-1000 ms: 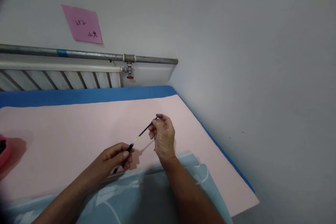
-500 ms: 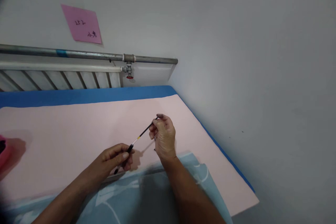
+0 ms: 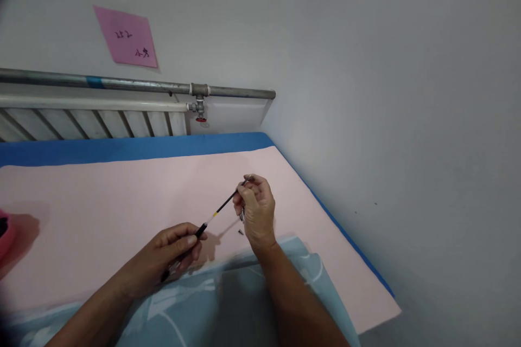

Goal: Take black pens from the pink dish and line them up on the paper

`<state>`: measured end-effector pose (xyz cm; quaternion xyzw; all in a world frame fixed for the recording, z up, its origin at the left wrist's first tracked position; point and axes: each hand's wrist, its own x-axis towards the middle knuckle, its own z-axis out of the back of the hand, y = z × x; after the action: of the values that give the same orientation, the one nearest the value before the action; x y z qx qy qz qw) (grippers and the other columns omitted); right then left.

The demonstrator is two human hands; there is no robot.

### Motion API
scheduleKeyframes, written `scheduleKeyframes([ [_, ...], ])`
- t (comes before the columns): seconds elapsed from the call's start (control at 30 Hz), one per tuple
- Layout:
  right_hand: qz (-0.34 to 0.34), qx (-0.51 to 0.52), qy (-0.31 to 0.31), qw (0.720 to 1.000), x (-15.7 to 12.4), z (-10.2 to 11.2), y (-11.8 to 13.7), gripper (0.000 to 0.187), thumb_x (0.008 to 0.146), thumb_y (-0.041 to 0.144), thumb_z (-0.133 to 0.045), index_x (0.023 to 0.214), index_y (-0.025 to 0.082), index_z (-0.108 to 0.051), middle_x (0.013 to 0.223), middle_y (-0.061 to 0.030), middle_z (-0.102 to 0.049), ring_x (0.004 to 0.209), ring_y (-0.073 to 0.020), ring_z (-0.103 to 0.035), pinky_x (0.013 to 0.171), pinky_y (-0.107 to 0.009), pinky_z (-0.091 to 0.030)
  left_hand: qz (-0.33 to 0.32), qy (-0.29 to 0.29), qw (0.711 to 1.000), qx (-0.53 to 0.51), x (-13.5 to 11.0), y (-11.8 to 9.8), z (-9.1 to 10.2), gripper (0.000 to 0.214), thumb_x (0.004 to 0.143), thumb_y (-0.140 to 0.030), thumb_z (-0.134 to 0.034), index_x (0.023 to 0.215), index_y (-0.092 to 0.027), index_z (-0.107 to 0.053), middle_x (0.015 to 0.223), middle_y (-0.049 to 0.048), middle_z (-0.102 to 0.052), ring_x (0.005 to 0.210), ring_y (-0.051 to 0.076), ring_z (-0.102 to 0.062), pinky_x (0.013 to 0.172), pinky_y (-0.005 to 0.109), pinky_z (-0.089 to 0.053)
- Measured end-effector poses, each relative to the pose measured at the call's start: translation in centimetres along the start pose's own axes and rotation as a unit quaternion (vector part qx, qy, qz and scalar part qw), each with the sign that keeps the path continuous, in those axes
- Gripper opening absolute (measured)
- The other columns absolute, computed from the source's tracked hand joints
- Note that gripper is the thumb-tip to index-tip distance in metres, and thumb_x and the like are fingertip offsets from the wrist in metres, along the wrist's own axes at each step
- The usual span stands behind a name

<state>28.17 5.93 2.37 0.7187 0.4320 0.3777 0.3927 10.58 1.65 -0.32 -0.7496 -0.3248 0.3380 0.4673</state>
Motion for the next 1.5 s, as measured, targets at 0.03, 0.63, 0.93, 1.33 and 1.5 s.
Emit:
scheduleKeyframes([
  [0.03, -0.001, -0.009, 0.016, 1.0, -0.1, 0.0, -0.1, 0.021, 0.069, 0.016, -0.058, 0.088, 0.02, -0.05, 0.061, 0.0063, -0.052, 0.042, -0.0058, -0.045, 0.03, -0.014, -0.03, 0.005, -0.002, 1.0, 0.0, 0.0, 0.0, 0.0, 0.022, 0.081, -0.033, -0.051, 0.091, -0.015, -0.058, 0.063, -0.0017, -0.053, 0.042, 0.003, -0.037, 0.038, 0.016, -0.02],
  [0.63, -0.012, -0.761, 0.313, 0.568, -0.8, 2.4, 1.0, 0.017, 0.073, 0.013, -0.044, 0.077, 0.015, -0.061, 0.078, -0.0085, -0.065, 0.07, -0.0179, -0.058, 0.056, -0.025, -0.032, 0.002, -0.08, 0.995, 0.053, 0.2, -0.9, 0.3, 0.021, 0.079, -0.034, -0.052, 0.087, -0.015, -0.057, 0.066, -0.0025, -0.052, 0.043, 0.003, -0.036, 0.039, 0.017, -0.023],
  [0.93, 0.007, -0.78, 0.34, 0.525, -2.5, 2.4, -0.3, 0.021, 0.074, 0.004, -0.043, 0.082, 0.012, -0.061, 0.085, -0.014, -0.064, 0.078, -0.0213, -0.058, 0.065, -0.028, -0.035, -0.006, -0.08, 0.995, 0.061, 0.3, -0.9, 0.5, 0.023, 0.079, -0.035, -0.052, 0.088, -0.014, -0.056, 0.067, -0.0021, -0.052, 0.044, 0.004, -0.037, 0.04, 0.017, -0.024],
  [1.33, -0.075, -0.399, 0.263, 0.875, -1.6, 0.6, 0.2, 0.012, 0.068, 0.013, -0.046, 0.076, 0.021, -0.052, 0.057, 0.0051, -0.053, 0.05, -0.0096, -0.049, 0.044, -0.019, -0.037, 0.009, -0.071, 0.995, 0.068, -0.1, -1.3, 0.0, 0.022, 0.077, -0.036, -0.051, 0.079, -0.015, -0.052, 0.062, -0.0031, -0.05, 0.041, 0.003, -0.032, 0.039, 0.018, -0.022],
  [1.5, 0.018, -0.392, 0.282, 0.875, -1.8, 0.6, 0.5, 0.013, 0.068, 0.012, -0.049, 0.078, 0.019, -0.055, 0.071, 0.0021, -0.057, 0.062, -0.0098, -0.053, 0.056, -0.02, -0.041, 0.012, -0.051, 0.995, 0.087, 0.0, -0.8, 0.4, 0.024, 0.078, -0.038, -0.052, 0.081, -0.015, -0.054, 0.063, -0.0031, -0.05, 0.041, 0.003, -0.031, 0.039, 0.019, -0.02],
])
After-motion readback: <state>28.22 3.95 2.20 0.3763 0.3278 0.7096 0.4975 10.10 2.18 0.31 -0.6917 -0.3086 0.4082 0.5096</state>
